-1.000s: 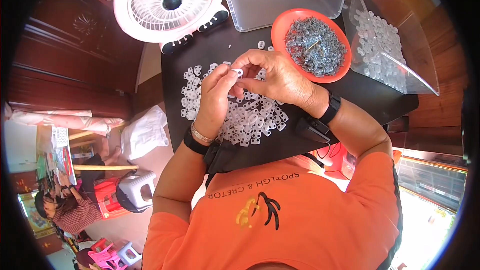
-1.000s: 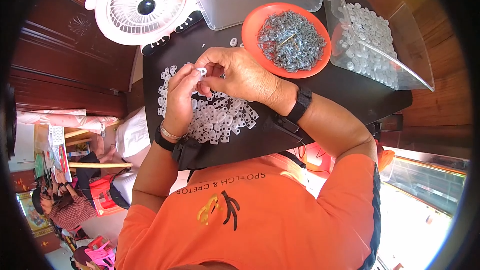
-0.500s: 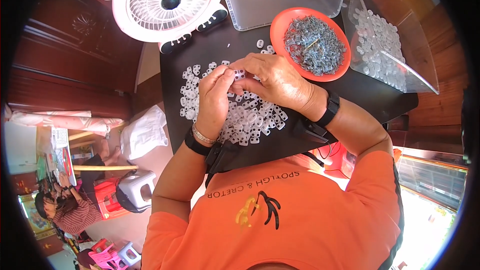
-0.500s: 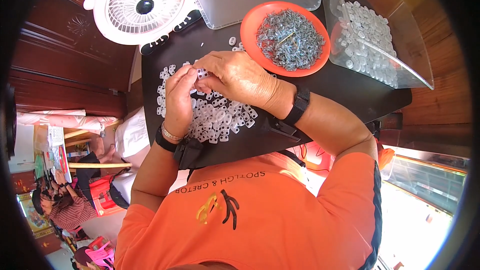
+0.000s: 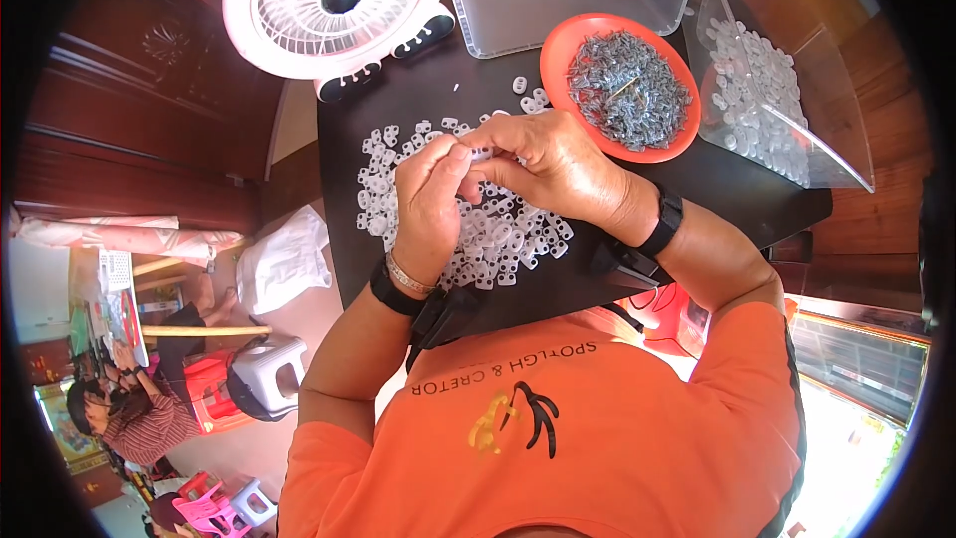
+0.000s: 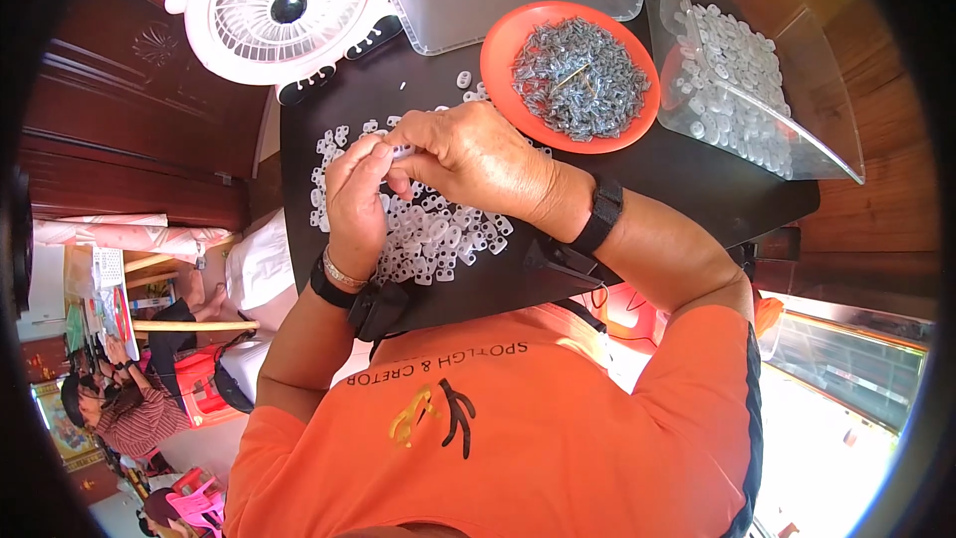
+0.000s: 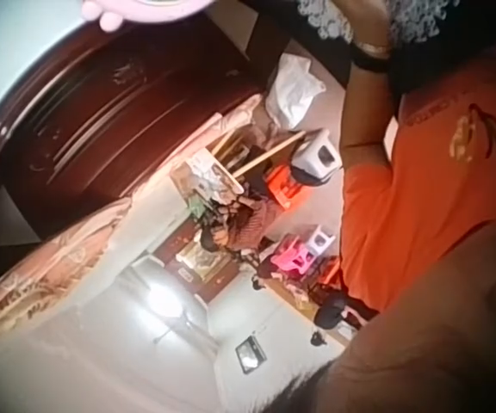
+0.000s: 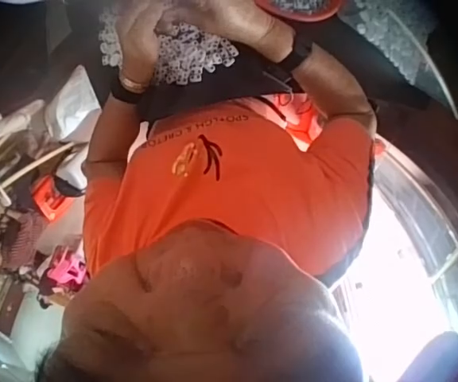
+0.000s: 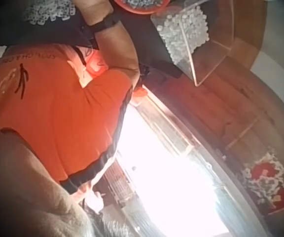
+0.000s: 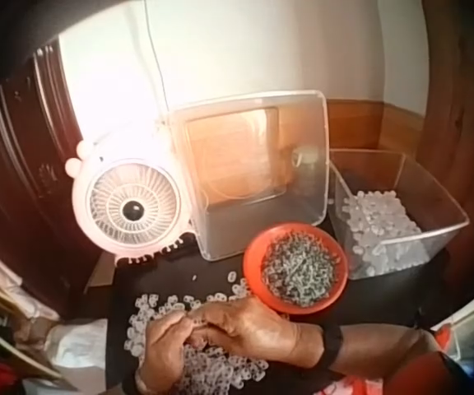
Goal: Manually inserting small metal screws into white plastic ring components on a table.
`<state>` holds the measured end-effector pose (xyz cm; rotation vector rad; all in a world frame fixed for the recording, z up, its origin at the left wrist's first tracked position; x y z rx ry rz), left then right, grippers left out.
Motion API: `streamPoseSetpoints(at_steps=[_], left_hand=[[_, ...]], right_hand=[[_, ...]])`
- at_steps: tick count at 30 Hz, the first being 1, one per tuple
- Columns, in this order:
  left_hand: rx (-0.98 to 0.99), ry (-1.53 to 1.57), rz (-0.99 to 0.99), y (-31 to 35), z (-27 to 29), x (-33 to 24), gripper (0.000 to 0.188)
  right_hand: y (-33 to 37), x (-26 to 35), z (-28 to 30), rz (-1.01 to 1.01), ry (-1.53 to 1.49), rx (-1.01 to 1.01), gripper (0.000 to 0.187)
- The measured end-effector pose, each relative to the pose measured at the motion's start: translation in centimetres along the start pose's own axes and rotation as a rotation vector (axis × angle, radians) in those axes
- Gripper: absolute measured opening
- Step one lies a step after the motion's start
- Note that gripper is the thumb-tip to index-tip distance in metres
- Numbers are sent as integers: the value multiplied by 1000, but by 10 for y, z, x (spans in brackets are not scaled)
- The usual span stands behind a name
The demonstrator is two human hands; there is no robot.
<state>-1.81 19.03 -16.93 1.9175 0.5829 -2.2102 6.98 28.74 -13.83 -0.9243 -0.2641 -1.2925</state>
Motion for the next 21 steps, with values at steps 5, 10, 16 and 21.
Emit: streamPoseSetpoints(at_steps=[5, 10, 16, 21], left_hand=[[-6, 23, 17, 3, -2, -1, 30], [-12, 38, 12, 1, -3, 1, 32], [-62, 34, -1, -2, -2, 4, 28], [-72, 7, -29, -1, 2, 2, 26]], right_hand=[[-1, 2, 1, -1, -85, 0, 22], [-2, 2, 3, -12, -74, 8, 20], [-1, 3, 5, 76, 12, -75, 25], [-4, 14, 15, 49, 176, -59, 26]])
Point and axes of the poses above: each hand's wrist, its own y-axis away from the middle knuckle, its own z-axis out of the back of the hand, x = y × z, the point moved 6 cm from there along -y, towards the middle knuckle, and after that the axes turned 10 degrees about x, right-handed, at the moved point
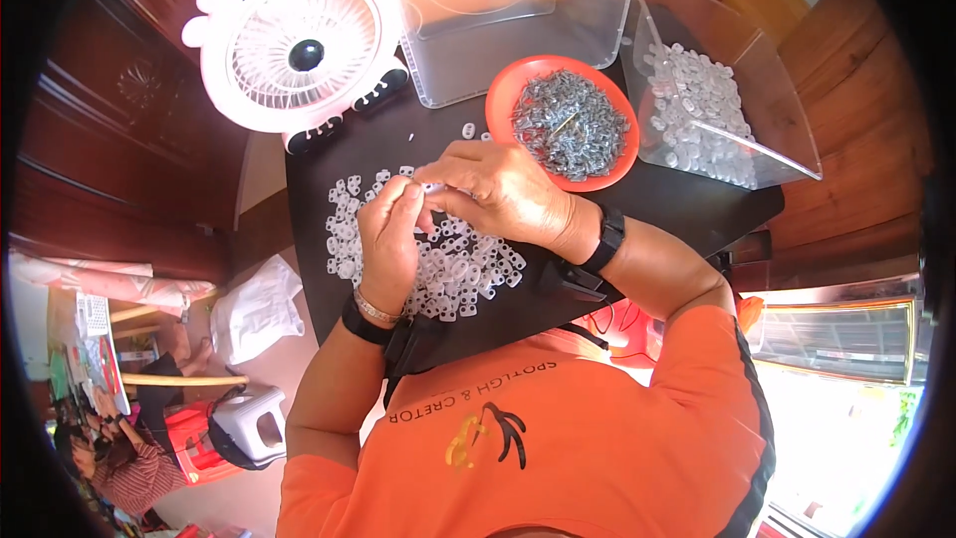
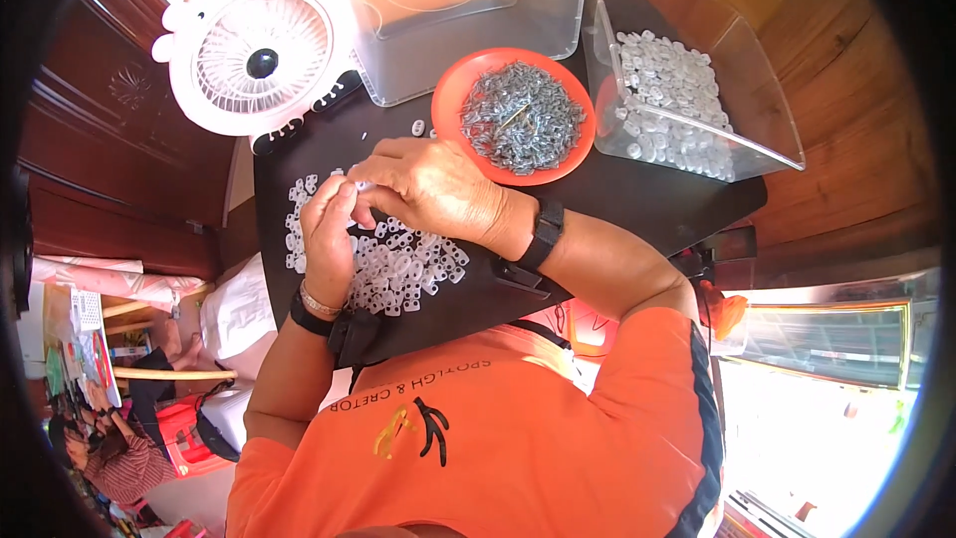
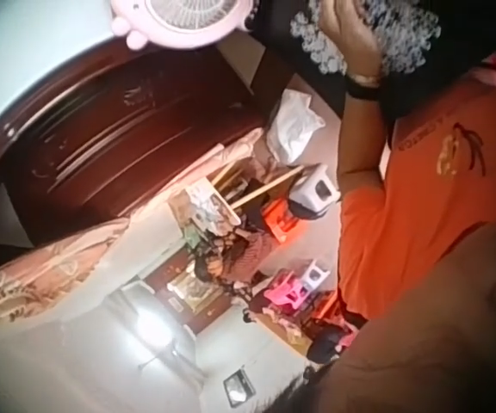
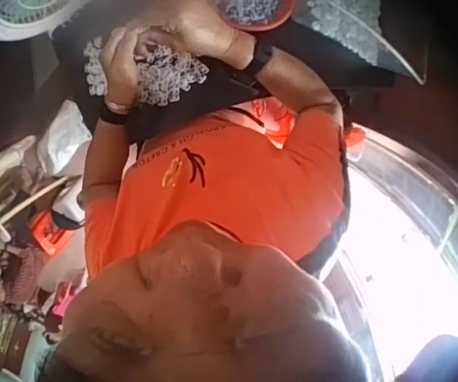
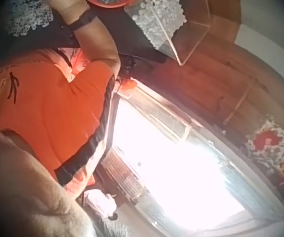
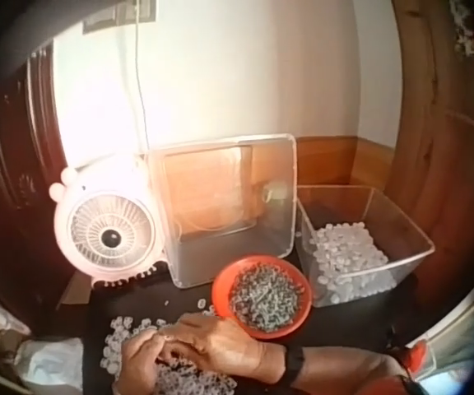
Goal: Manually inserting small metal screws into white plastic ring components on a table.
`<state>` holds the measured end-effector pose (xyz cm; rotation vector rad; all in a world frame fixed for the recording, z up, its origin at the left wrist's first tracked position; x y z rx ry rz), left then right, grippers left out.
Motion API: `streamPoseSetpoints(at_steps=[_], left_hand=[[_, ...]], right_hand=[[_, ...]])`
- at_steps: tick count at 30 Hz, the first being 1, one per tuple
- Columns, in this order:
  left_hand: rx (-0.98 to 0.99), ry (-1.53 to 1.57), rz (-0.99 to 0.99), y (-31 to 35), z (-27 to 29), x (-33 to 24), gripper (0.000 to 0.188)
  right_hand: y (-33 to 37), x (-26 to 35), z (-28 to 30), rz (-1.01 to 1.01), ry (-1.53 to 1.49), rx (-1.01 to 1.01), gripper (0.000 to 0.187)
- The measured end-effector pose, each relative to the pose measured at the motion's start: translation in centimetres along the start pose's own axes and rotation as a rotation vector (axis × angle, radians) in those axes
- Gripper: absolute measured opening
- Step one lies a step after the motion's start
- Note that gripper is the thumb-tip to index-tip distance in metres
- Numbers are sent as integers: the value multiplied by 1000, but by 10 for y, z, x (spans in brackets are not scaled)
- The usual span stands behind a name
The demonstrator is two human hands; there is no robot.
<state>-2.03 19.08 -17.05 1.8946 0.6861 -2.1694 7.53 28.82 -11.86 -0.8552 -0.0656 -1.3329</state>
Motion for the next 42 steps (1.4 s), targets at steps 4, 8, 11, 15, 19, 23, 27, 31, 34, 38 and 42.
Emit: streamPoseSetpoints(at_steps=[4, 8, 11, 15, 19, 23, 27, 31, 34, 38, 42], left_hand=[[-35, -26, -33, -1, 8, -3, 28], [-90, 48, -43, -5, 15, -5, 26], [-103, 71, -33, -10, 15, -5, 25], [-100, 81, -22, -9, 19, 0, 24], [-113, 67, -2, -8, 19, 0, 27], [-108, 64, -2, -7, 19, -2, 27], [-107, 50, 5, -8, 20, -2, 27], [-118, 97, -6, -8, 21, 0, 26], [-150, 125, 0, -10, 27, 1, 26], [-171, 131, 24, -11, 30, 0, 27], [-159, 132, 41, -11, 29, 2, 27]], right_hand=[[-2, 5, 77, 76, 399, -338, 19], [21, 3, 175, -121, 866, -849, 28], [35, 0, 190, -351, 1067, -908, 31], [6, -4, 139, 40, 782, -730, 23], [-18, -17, 36, 156, 527, -78, 14], [-11, -27, -12, 80, 524, 82, 20], [-6, -33, -33, 97, 637, 250, 13], [-4, -36, -32, 19, 554, 351, 12], [-4, -35, -29, -11, 518, 395, 9], [-2, -37, -28, -19, 485, 398, 7], [-3, -37, -28, -19, 507, 383, 6]])
Point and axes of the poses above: each hand's wrist, its own y-axis away from the middle knuckle, its own z-axis out of the back of the hand, x = y × z, the point moved 6 cm from there along -y, towards the middle knuckle, and after that the axes turned 10 degrees about x, right-handed, at the moved point
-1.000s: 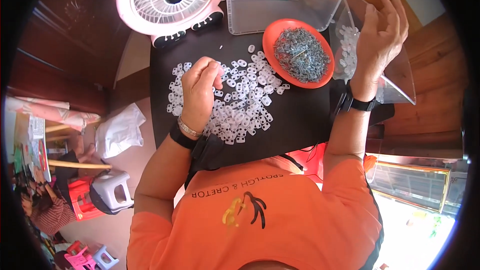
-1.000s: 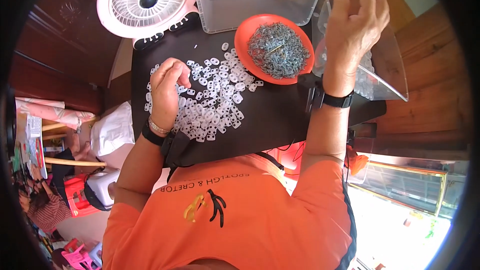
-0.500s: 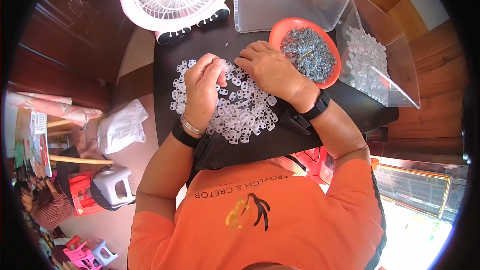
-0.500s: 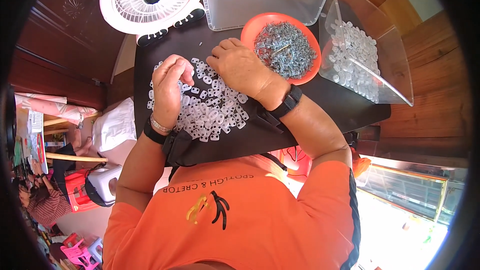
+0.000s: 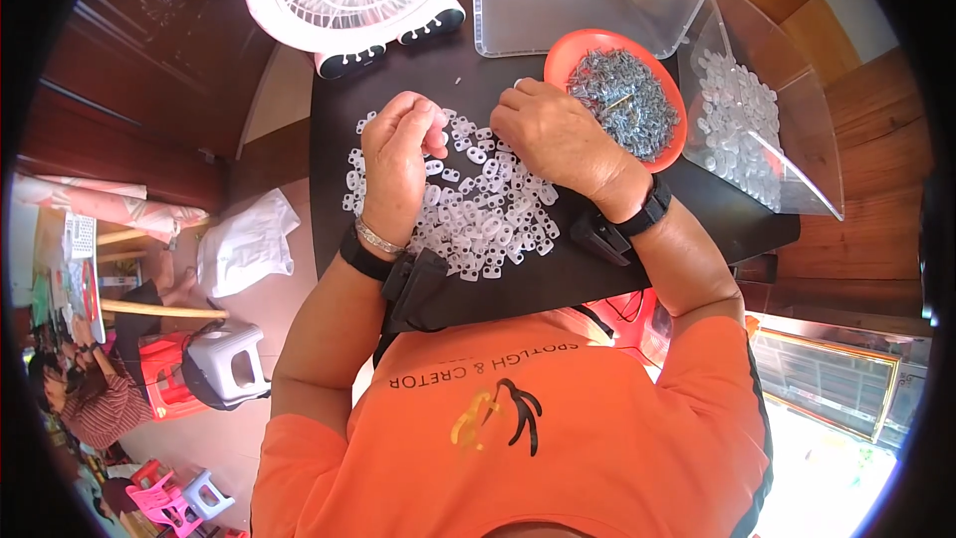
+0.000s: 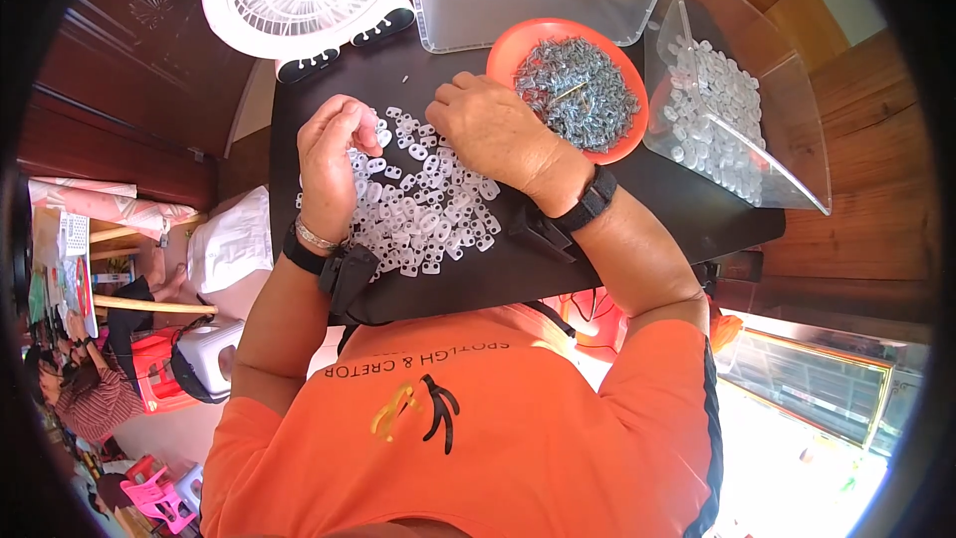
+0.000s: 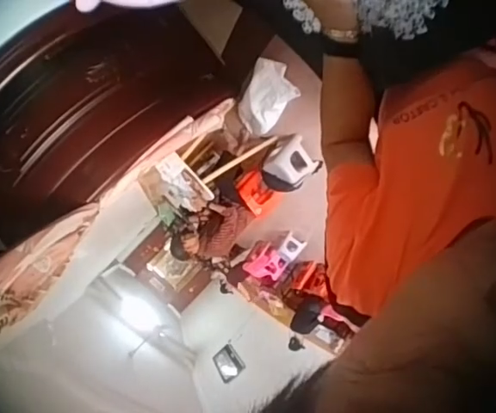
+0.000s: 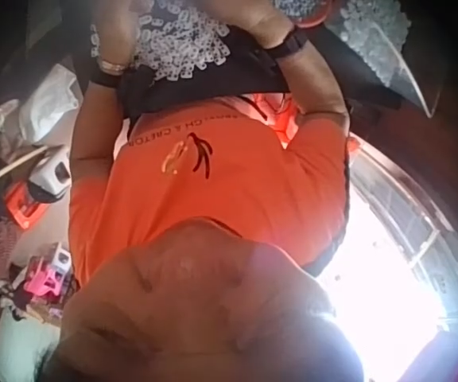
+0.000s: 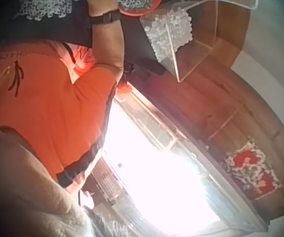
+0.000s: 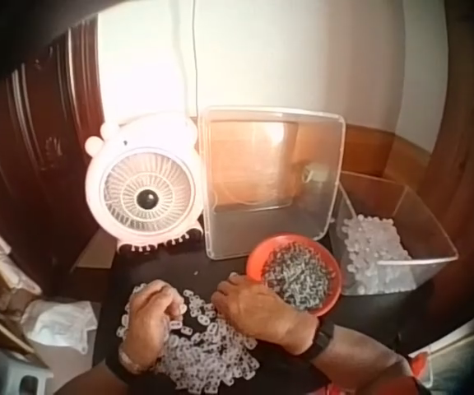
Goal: Manually inserting small metal screws into white plastic ring components on a table.
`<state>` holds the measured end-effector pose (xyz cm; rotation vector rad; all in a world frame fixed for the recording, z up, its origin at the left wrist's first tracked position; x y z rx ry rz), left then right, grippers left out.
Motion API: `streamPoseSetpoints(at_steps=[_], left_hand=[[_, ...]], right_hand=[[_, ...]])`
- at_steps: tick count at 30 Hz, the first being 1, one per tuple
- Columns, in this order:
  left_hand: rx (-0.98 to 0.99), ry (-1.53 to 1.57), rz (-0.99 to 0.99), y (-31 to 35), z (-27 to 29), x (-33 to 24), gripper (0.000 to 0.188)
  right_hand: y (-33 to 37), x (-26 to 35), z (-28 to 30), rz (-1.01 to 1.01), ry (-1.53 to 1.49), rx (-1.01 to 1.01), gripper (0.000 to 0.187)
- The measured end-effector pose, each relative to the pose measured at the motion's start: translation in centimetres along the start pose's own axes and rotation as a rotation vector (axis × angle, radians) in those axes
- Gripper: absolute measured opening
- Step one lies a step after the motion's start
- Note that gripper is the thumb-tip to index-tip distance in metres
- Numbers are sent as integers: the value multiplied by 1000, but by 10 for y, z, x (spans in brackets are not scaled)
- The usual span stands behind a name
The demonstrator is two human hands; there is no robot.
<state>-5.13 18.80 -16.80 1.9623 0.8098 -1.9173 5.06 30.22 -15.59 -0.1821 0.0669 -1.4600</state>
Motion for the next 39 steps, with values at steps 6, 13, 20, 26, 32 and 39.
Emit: streamPoseSetpoints(at_steps=[6, 13, 20, 26, 32, 39], left_hand=[[61, 11, -18, 0, -3, 4, 23], [226, -59, 52, 5, -21, 8, 25], [257, -70, 59, 5, -25, 15, 19], [235, -55, 41, 7, -22, 7, 19], [229, -60, 58, 7, -21, 7, 20], [265, -76, 63, 6, -22, 6, 20]], right_hand=[[1, -5, 24, -29, -299, -294, 7], [5, -14, 15, -301, -952, -119, 17], [2, -5, 11, -188, -923, -195, 15], [3, -5, 9, -217, -992, -62, 12], [3, -5, 10, -145, -1041, -206, 12], [2, -3, 14, -126, -995, -167, 11]])
Point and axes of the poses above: each hand's wrist, its own y-axis away from the middle knuckle, its own z-axis out of the back of the hand, x = y × z, the point moved 6 cm from there along -y, towards the middle knuckle, and after that the axes turned 10 degrees about x, right-handed, at the moved point
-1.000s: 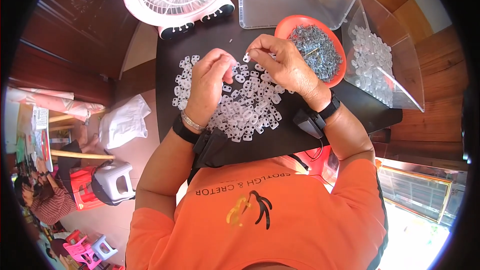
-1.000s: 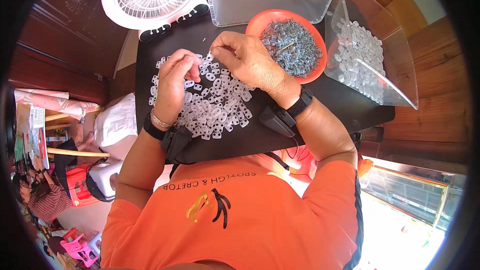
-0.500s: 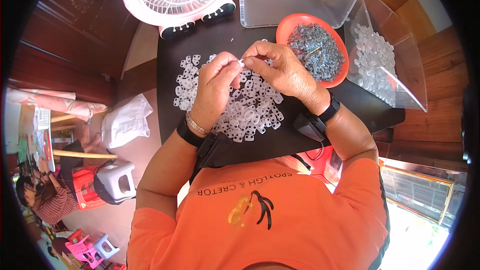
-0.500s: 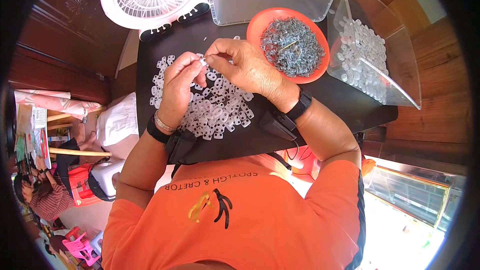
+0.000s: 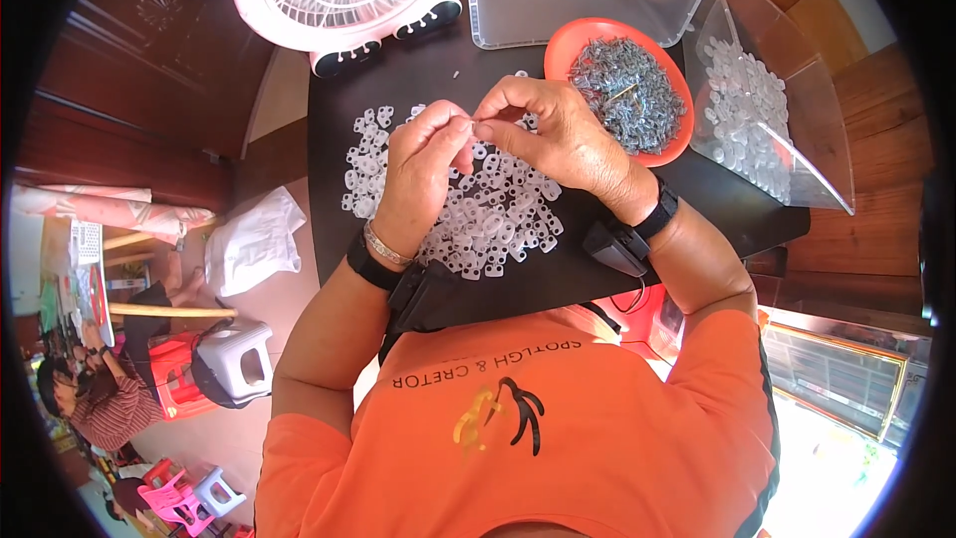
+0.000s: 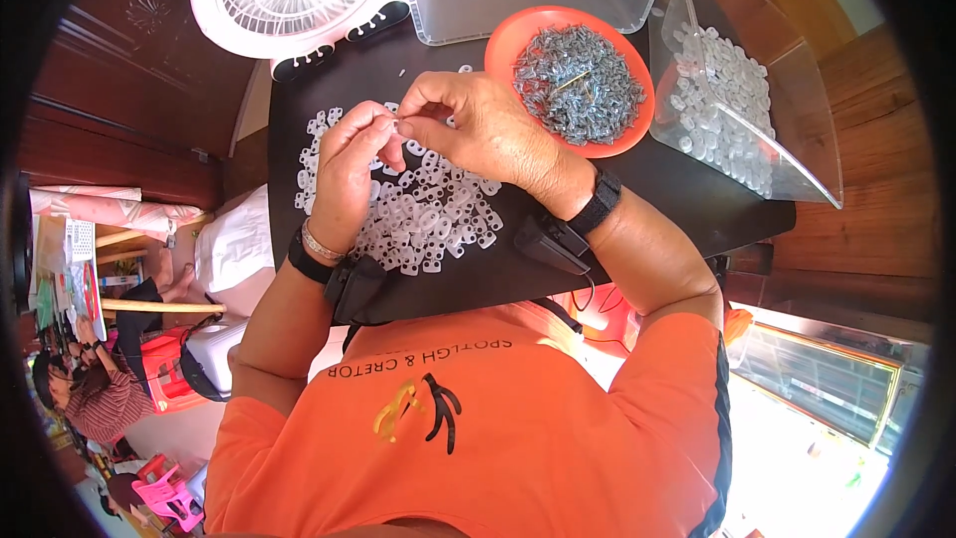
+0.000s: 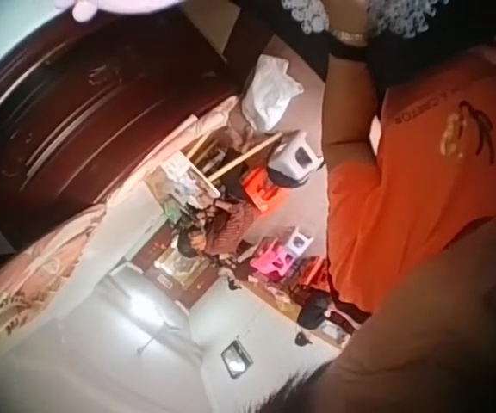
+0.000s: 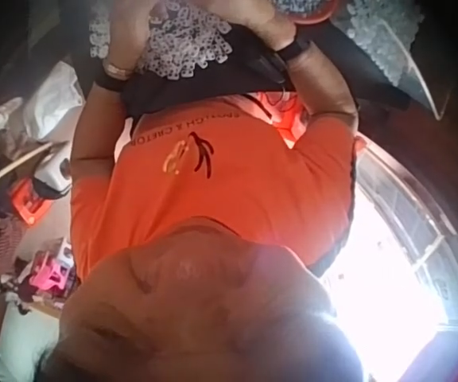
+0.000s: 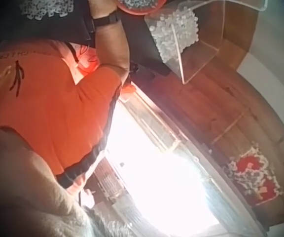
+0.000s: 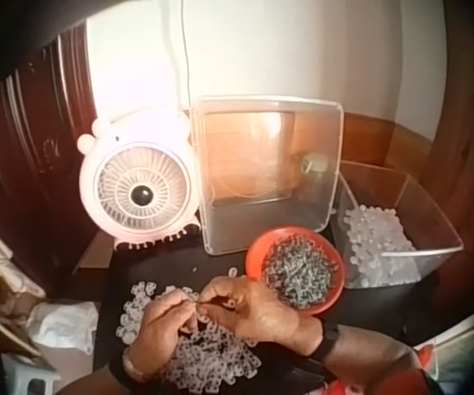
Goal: Manually inserting small metal screws into white plastic ring components on a table.
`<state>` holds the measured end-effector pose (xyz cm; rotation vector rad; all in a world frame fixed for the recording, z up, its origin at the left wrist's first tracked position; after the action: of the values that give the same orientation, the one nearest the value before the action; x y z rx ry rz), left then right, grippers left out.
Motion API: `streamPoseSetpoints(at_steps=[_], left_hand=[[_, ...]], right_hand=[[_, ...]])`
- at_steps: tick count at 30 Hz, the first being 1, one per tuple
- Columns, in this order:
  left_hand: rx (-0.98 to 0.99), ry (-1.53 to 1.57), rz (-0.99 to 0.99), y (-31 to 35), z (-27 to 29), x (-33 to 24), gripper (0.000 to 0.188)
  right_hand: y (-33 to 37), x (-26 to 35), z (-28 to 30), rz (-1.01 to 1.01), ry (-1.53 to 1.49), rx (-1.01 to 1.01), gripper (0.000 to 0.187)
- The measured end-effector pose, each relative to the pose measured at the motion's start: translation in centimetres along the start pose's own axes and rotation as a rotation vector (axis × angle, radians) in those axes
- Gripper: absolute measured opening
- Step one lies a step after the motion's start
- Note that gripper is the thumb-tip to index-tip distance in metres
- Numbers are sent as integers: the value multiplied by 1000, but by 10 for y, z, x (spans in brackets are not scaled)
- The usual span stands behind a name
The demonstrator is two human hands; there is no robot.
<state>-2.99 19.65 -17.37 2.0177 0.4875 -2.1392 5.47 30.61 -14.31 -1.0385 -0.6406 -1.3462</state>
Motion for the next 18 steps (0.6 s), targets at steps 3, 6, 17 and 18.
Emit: streamPoseSetpoints(at_steps=[3, 6, 17, 18], left_hand=[[-14, 43, -16, -2, -4, 1, 21], [24, 75, -7, -4, -9, 0, 21], [46, 146, 41, -2, -3, 6, 25], [48, 136, 50, -2, -4, 5, 25]], right_hand=[[2, -3, 2, -27, 33, -26, 11], [3, -2, 5, 31, -74, -107, 7], [7, 10, 2, 217, 230, -152, 15], [7, 11, 3, 216, 233, -154, 15]])
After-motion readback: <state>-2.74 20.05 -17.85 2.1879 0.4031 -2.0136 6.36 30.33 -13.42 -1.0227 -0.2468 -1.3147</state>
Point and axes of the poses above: each hand's wrist, its own y-axis away from the middle knuckle, its own z-axis out of the back of the hand, x = y × z, the point moved 6 cm from there along -y, towards the middle knuckle, and after that the axes turned 10 degrees about x, right-handed, at the moved point
